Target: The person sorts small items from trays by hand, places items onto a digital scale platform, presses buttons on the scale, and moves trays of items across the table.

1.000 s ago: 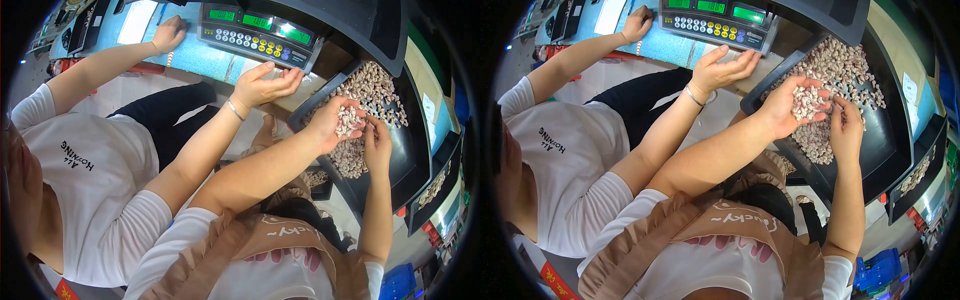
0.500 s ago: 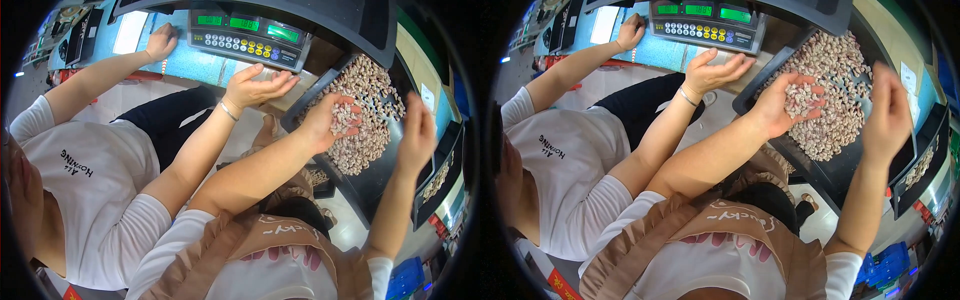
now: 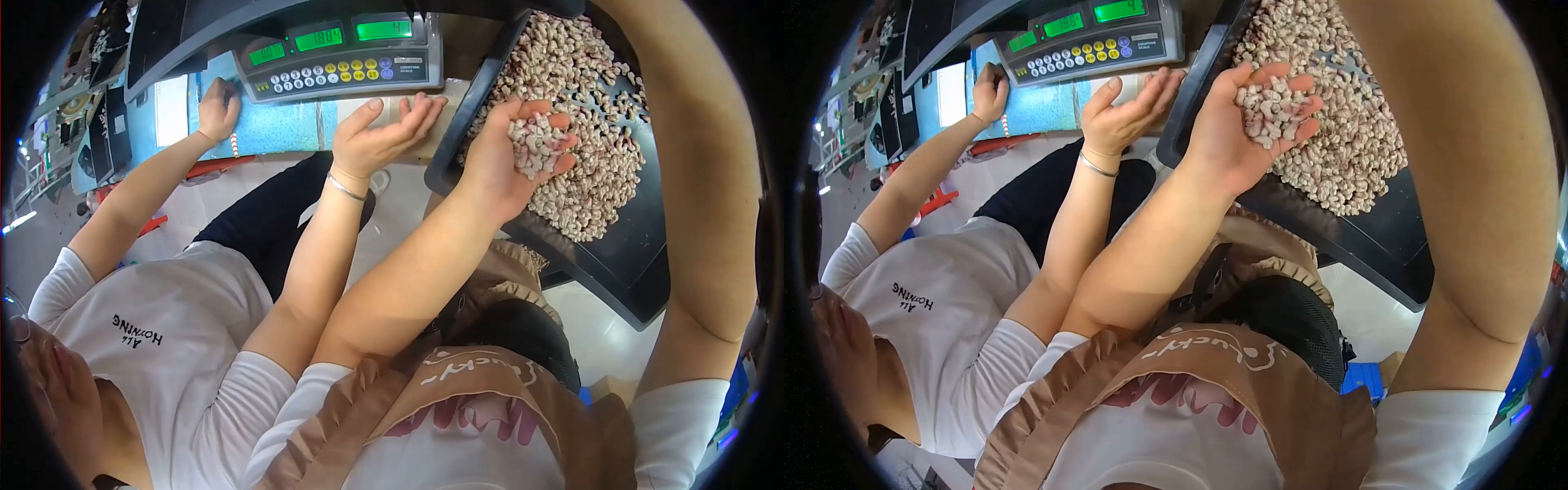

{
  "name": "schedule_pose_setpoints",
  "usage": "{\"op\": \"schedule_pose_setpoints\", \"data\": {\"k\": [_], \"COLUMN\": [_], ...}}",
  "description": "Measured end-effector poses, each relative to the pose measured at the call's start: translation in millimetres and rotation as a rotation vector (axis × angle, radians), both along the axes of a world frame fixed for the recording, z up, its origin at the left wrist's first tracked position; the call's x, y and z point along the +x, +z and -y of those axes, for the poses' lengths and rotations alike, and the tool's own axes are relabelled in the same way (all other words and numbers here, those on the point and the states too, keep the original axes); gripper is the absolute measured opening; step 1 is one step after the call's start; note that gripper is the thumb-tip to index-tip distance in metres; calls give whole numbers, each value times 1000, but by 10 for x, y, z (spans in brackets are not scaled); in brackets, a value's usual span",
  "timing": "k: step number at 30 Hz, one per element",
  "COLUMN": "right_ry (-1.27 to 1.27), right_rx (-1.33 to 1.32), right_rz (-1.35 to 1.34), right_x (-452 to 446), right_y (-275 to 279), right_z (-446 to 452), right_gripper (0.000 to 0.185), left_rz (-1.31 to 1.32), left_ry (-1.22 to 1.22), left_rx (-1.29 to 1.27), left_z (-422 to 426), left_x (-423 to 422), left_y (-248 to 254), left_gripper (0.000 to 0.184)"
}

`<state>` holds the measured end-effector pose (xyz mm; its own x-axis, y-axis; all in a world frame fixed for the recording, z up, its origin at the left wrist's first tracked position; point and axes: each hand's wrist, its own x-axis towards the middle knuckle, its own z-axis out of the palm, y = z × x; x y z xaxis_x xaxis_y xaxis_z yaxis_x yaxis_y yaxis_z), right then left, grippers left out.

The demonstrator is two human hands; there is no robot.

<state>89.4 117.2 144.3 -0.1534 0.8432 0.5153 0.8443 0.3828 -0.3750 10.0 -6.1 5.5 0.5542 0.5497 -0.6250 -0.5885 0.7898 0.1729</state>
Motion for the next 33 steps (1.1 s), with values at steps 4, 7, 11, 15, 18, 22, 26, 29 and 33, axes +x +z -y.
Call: {"op": "schedule_pose_setpoints", "data": {"k": [4,7,11,15,18,22,26,29,33], "right_ry": [4,4,4,-6,-24,-7,-69,-102,-159], "right_rx": [-21,-32,-44,-58,-216,-207,-246,-310,-374], "right_rz": [28,48,57,2,-174,-429,-494,-593,-661], "right_x": [16,24,80,214,664,594,635,662,690], "right_y": [-27,-39,-27,73,-58,-73,-170,-275,-412], "right_z": [55,89,110,238,417,842,1158,1307,1425], "right_gripper": [20,19,19,20,24,16,13,12,12], "left_rz": [19,9,16,0,-17,-28,-50,-40,-75], "left_ry": [11,-1,11,25,10,16,22,32,30], "left_rx": [4,20,31,-15,-25,-31,-17,6,-4], "left_z": [12,13,16,10,2,-1,-4,1,-1], "left_x": [2,6,7,14,19,34,36,30,35], "left_y": [-22,-22,-28,-22,-60,-79,-66,-85,-45], "left_gripper": [34,34,34,34,34,35,33,33,33]}}
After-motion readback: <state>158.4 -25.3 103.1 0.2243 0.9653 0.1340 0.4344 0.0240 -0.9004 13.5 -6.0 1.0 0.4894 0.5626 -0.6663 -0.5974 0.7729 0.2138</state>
